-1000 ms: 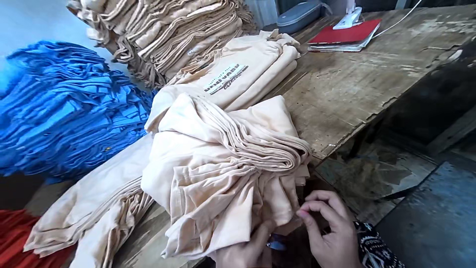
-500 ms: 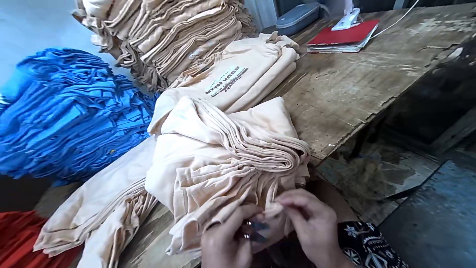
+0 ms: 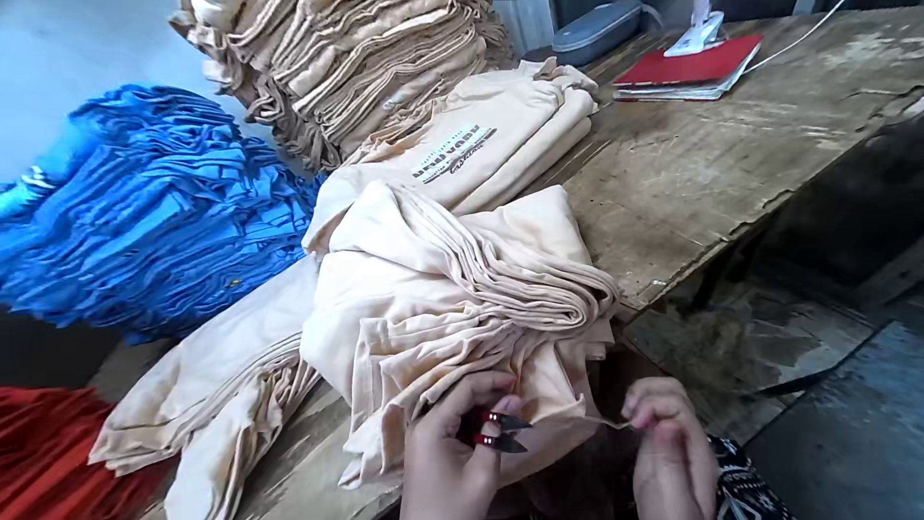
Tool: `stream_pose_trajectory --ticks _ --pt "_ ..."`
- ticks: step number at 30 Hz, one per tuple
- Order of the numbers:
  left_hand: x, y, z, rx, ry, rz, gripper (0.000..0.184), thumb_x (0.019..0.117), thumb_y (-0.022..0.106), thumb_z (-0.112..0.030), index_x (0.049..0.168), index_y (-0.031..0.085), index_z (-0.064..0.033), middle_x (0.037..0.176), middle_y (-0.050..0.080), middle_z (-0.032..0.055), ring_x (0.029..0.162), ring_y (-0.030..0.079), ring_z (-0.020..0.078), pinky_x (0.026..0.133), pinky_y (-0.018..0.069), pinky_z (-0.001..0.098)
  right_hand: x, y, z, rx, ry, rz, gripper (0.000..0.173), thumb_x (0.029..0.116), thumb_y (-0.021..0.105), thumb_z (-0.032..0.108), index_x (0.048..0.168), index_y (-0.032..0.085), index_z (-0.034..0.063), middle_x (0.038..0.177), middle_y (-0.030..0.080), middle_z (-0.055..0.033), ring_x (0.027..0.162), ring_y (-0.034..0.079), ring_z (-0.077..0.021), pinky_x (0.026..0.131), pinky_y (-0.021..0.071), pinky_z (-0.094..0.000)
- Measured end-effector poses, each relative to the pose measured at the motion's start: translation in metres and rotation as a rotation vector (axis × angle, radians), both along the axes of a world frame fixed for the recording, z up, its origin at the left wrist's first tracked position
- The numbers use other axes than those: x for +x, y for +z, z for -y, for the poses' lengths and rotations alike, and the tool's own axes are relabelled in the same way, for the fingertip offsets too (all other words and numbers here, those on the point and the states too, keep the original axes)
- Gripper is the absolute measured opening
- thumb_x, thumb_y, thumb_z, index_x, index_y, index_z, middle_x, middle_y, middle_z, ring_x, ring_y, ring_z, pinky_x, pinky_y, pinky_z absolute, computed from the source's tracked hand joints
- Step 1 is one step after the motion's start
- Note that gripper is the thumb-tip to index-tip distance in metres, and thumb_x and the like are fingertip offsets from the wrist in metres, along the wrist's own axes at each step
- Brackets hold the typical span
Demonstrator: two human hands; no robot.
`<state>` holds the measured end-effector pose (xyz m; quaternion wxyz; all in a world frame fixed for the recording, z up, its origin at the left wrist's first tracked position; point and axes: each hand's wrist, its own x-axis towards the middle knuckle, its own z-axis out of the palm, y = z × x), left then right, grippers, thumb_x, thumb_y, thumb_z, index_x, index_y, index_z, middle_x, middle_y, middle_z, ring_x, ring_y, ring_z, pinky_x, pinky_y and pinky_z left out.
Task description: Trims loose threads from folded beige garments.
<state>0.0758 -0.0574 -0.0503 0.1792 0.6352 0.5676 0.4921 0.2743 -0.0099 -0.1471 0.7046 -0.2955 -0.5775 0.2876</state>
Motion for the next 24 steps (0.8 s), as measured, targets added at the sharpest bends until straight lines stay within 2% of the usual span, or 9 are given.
stream_pose_trajectory --ticks 2,4,6,8,11,13,16,21,24 --pt "0.002 0.004 0.005 -0.006 -0.014 0.016 0.030 0.0845 0.075 -0.003 0.114 0.071 -0.0034 0.095 0.075 -0.0003 0.079 0.072 0.0088 0.067 0.0623 0.0244 0.002 0.000 0.000 -0.013 -0.016 0.079 0.051 0.1037 0.030 0.066 0.103 0.062 0.0264 0.105 0.057 0.0093 0.105 0.056 -0.0030 0.090 0.0470 -0.0213" --pt "0.006 0.008 0.011 -0.001 -0.004 -0.012 0.036 0.0831 0.082 -0.009 0.116 0.071 -0.0029 0.105 0.074 0.0021 0.087 0.071 0.0097 0.074 0.0633 0.0261 0.001 0.009 0.005 -0.050 -0.055 0.263 0.060 0.0963 0.037 0.077 0.108 0.062 0.0235 0.110 0.059 0.0036 0.109 0.058 -0.0084 0.091 0.0504 -0.0281" --pt "0.010 0.008 0.015 0.028 0.039 -0.112 0.042 0.0852 0.085 -0.024 0.121 0.072 -0.0063 0.115 0.072 0.0037 0.099 0.071 0.0111 0.083 0.0641 0.0287 -0.006 0.019 0.010 -0.170 -0.080 0.397 0.058 0.0909 0.058 0.071 0.103 0.072 0.0156 0.108 0.066 -0.0057 0.103 0.063 -0.0196 0.085 0.0522 -0.0444" --pt "0.012 0.005 0.017 0.085 0.076 -0.245 0.045 0.0878 0.082 -0.033 0.125 0.073 -0.0103 0.120 0.072 0.0047 0.108 0.069 0.0116 0.090 0.0609 0.0305 -0.012 0.024 0.013 -0.293 0.006 0.346 0.034 0.0953 0.068 0.046 0.088 0.075 0.0139 0.104 0.068 -0.0027 0.099 0.065 -0.0142 0.084 0.0558 -0.0377" --pt "0.013 -0.004 0.019 0.260 0.110 -0.479 0.020 0.0964 0.071 -0.034 0.111 0.078 -0.0212 0.106 0.076 -0.0033 0.099 0.068 0.0102 0.089 0.0533 0.0332 -0.005 0.032 0.023 -0.286 0.183 0.194 0.028 0.1038 0.056 0.018 0.083 0.069 0.0061 0.109 0.062 -0.0060 0.105 0.060 -0.0097 0.090 0.0533 -0.0253" --pt "0.017 -0.009 0.024 0.383 0.160 -0.657 0.013 0.0998 0.066 -0.029 0.108 0.075 -0.0251 0.098 0.073 -0.0054 0.091 0.061 0.0129 0.085 0.0429 0.0348 -0.001 0.032 0.031 -0.273 0.224 0.191 0.030 0.1064 0.050 0.016 0.083 0.064 0.0051 0.114 0.058 -0.0086 0.105 0.058 -0.0080 0.089 0.0517 -0.0221" --pt "0.030 -0.012 0.027 0.530 0.178 -0.900 0.019 0.1002 0.062 -0.021 0.115 0.073 -0.0215 0.102 0.072 -0.0011 0.093 0.056 0.0187 0.091 0.0340 0.0375 0.000 0.032 0.038 -0.277 0.193 0.208 0.028 0.1056 0.053 0.019 0.083 0.063 0.0051 0.115 0.055 -0.0100 0.101 0.057 -0.0058 0.084 0.0525 -0.0191" --pt "0.034 -0.017 0.014 0.571 0.117 -1.017 0.020 0.1003 0.060 -0.019 0.114 0.075 -0.0198 0.102 0.073 -0.0017 0.085 0.056 0.0174 0.082 0.0372 0.0362 0.000 0.027 0.039 -0.213 0.029 0.286 0.015 0.0943 0.072 0.025 0.084 0.074 0.0138 0.103 0.057 -0.0028 0.100 0.053 -0.0041 0.087 0.0458 -0.0193" --pt "0.036 -0.014 0.012 0.450 0.148 -0.887 0.018 0.1001 0.060 -0.023 0.113 0.073 -0.0206 0.098 0.071 0.0007 0.085 0.057 0.0196 0.080 0.0388 0.0379 0.014 0.028 0.035 -0.197 0.151 0.455 0.018 0.0912 0.077 0.027 0.081 0.076 0.0134 0.099 0.062 -0.0051 0.094 0.057 -0.0117 0.086 0.0488 -0.0309"
